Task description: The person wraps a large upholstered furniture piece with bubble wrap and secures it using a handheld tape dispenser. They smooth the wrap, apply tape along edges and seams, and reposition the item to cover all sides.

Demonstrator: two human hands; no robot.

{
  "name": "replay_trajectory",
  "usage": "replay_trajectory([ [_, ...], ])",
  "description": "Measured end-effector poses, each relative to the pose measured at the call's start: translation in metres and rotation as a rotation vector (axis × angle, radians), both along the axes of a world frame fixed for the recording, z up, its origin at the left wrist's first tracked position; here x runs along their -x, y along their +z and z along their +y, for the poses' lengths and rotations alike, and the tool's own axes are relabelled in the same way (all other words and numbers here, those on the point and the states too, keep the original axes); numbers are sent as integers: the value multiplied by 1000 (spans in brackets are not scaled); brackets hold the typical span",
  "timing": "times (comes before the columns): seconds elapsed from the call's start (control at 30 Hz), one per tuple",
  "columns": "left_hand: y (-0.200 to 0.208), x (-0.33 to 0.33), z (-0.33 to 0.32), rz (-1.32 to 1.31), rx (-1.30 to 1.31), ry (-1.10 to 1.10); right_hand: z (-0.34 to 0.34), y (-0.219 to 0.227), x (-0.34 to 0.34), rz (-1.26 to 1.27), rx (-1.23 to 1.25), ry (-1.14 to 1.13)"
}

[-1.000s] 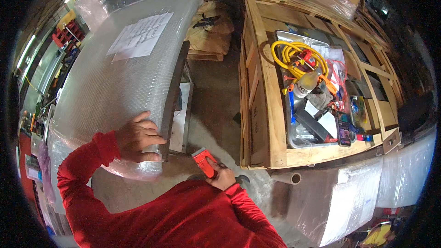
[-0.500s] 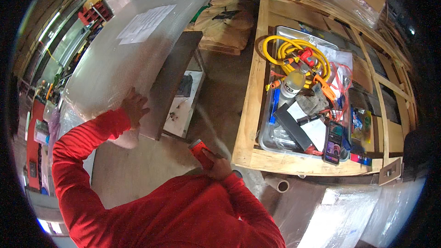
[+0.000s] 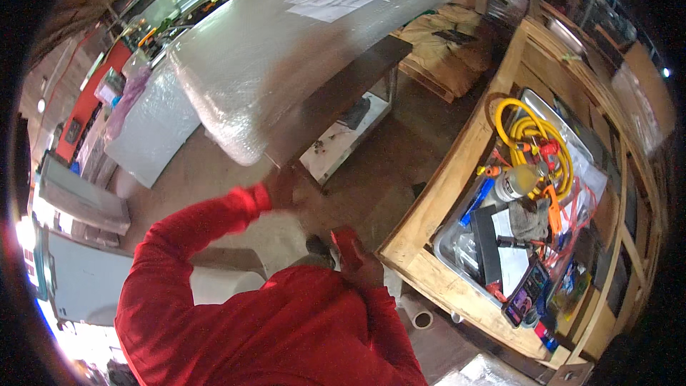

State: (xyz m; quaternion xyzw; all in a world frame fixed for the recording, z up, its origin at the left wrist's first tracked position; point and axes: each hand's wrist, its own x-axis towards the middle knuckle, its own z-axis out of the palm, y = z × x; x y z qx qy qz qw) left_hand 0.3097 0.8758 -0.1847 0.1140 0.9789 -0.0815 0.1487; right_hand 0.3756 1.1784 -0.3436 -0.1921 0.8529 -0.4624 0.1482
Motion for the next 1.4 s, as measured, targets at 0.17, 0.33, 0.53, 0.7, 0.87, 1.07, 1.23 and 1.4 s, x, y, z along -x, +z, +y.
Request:
replay_trajectory([
  [0.17, -29, 77, -48, 501, -457, 274, -12, 5, 2, 109, 190, 31],
  [0.33, -43, 31, -16, -509, -846, 869, -48, 20, 12, 447, 364, -69],
  [0.53, -17, -26, -17, -471, -1285, 875, -72, 38, 38, 614, 548, 102],
  [0.7, 13, -24, -37, -241, -1274, 685, -93, 56, 60, 523, 547, 246],
  [0.87, 50, -20, -37, 36, -1205, 611, -116, 78, 82, 667, 640, 220],
  [1.07, 154, 42, -69, 715, -505, 220, -146, 110, 132, 687, 594, 211],
  [1.23, 174, 80, -123, 583, -210, 528, -178, 99, 178, 534, 569, 320],
  [1.4, 111, 72, -149, 765, -350, 560, -196, 27, 157, 429, 670, 384],
])
